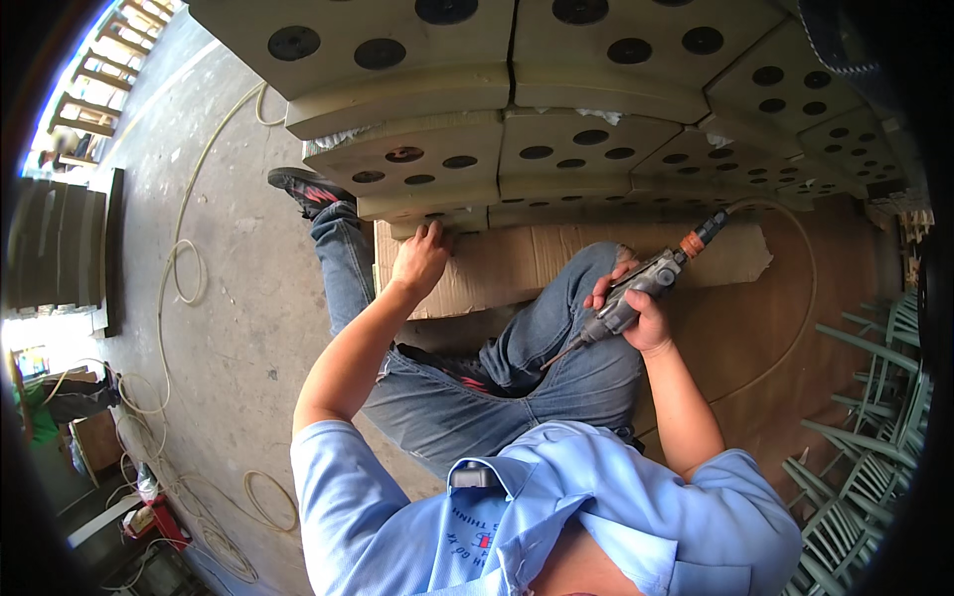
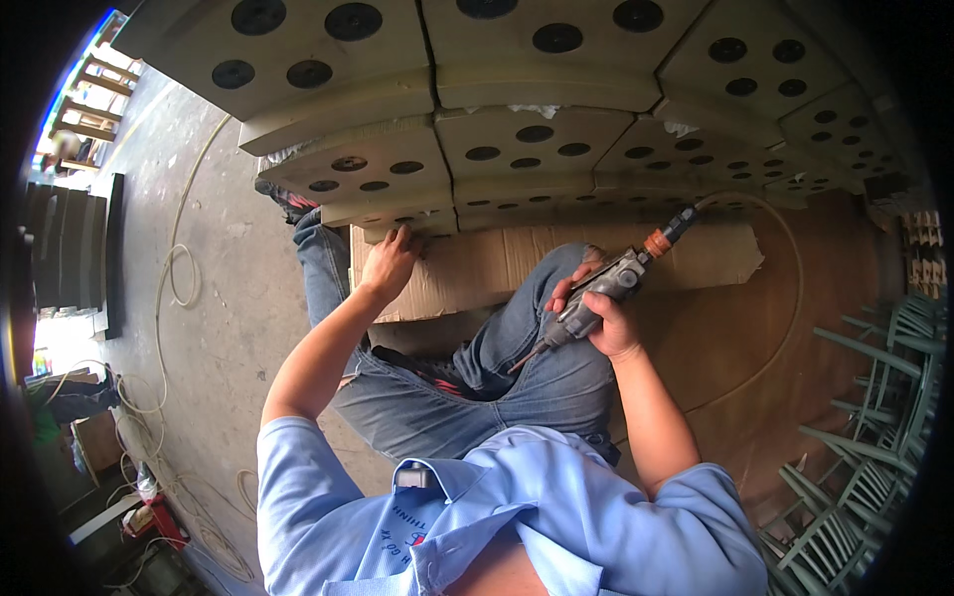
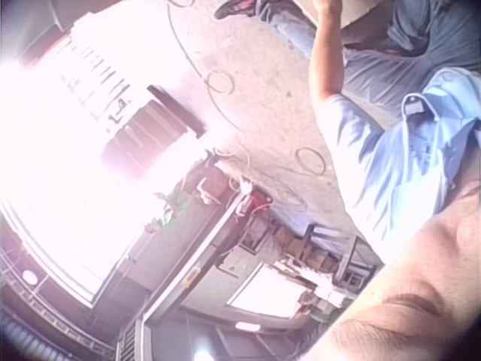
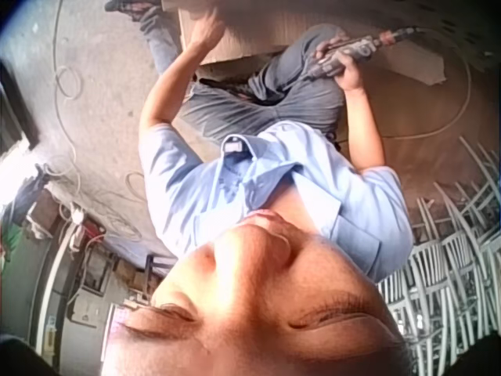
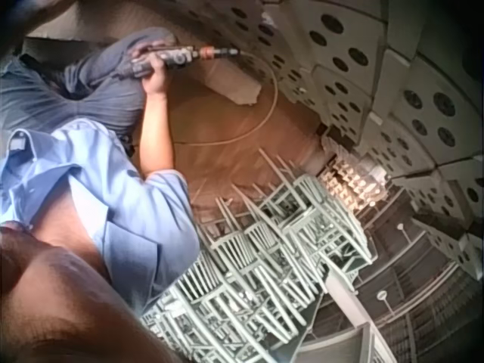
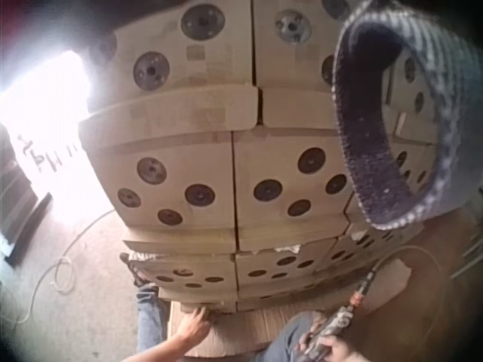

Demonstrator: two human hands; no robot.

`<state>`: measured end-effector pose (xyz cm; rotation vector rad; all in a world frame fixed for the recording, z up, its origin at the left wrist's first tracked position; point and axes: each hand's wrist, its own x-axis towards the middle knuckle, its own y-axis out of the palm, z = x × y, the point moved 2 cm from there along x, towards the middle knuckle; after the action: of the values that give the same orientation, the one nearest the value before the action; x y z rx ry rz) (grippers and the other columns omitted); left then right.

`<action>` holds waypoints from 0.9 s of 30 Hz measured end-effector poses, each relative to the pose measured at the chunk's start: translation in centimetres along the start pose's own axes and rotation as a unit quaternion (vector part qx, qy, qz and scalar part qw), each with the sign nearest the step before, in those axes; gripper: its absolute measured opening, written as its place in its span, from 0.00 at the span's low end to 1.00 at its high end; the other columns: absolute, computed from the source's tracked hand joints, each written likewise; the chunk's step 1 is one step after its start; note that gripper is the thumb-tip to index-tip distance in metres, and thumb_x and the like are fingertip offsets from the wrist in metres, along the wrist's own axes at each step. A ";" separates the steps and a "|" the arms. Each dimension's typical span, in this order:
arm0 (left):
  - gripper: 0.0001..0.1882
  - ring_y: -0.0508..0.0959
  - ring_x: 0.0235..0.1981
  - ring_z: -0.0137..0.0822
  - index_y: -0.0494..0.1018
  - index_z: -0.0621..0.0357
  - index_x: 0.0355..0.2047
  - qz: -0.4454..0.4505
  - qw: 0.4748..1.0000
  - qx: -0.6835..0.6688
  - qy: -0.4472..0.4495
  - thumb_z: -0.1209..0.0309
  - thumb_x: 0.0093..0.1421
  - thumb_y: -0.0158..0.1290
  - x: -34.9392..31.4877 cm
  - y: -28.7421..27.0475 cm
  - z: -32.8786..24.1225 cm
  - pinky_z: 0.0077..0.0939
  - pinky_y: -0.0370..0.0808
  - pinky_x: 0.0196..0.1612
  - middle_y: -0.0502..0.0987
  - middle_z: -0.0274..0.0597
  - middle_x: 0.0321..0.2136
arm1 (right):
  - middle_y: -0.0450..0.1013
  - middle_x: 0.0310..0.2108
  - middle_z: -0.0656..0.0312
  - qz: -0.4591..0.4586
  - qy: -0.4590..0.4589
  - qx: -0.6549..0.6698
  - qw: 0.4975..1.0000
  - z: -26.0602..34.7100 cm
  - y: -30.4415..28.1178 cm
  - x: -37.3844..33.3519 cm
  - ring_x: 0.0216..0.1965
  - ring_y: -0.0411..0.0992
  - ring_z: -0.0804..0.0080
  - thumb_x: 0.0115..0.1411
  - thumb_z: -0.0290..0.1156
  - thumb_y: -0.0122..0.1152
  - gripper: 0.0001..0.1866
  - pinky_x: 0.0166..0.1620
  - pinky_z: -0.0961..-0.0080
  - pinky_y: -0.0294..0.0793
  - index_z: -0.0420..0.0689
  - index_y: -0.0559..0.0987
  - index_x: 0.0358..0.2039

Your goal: The person sits on the floor and uses a pneumatic screwdriver to fasten screws into the side of stacked cardboard crates. They repeatedly pick up screws, align them with pre-drilled holes, and drive them in to secure the crates together.

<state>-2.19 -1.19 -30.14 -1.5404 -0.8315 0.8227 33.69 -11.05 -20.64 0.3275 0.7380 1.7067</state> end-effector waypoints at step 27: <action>0.19 0.74 0.51 0.57 0.70 0.67 0.48 0.028 0.985 -0.014 -0.172 0.77 0.56 0.54 0.4 2.6 -2.9 0.42 0.79 0.50 0.73 0.59 0.46 | 0.77 0.41 0.52 0.012 -0.001 0.017 1.000 0.1 -0.1 0.1 0.40 0.77 0.61 0.57 0.38 0.69 0.21 0.54 0.49 0.77 0.48 0.73 0.48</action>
<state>0.67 -2.54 -32.44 -1.4721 -1.0557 1.1438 33.78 -10.92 -20.65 0.3631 0.7643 1.7175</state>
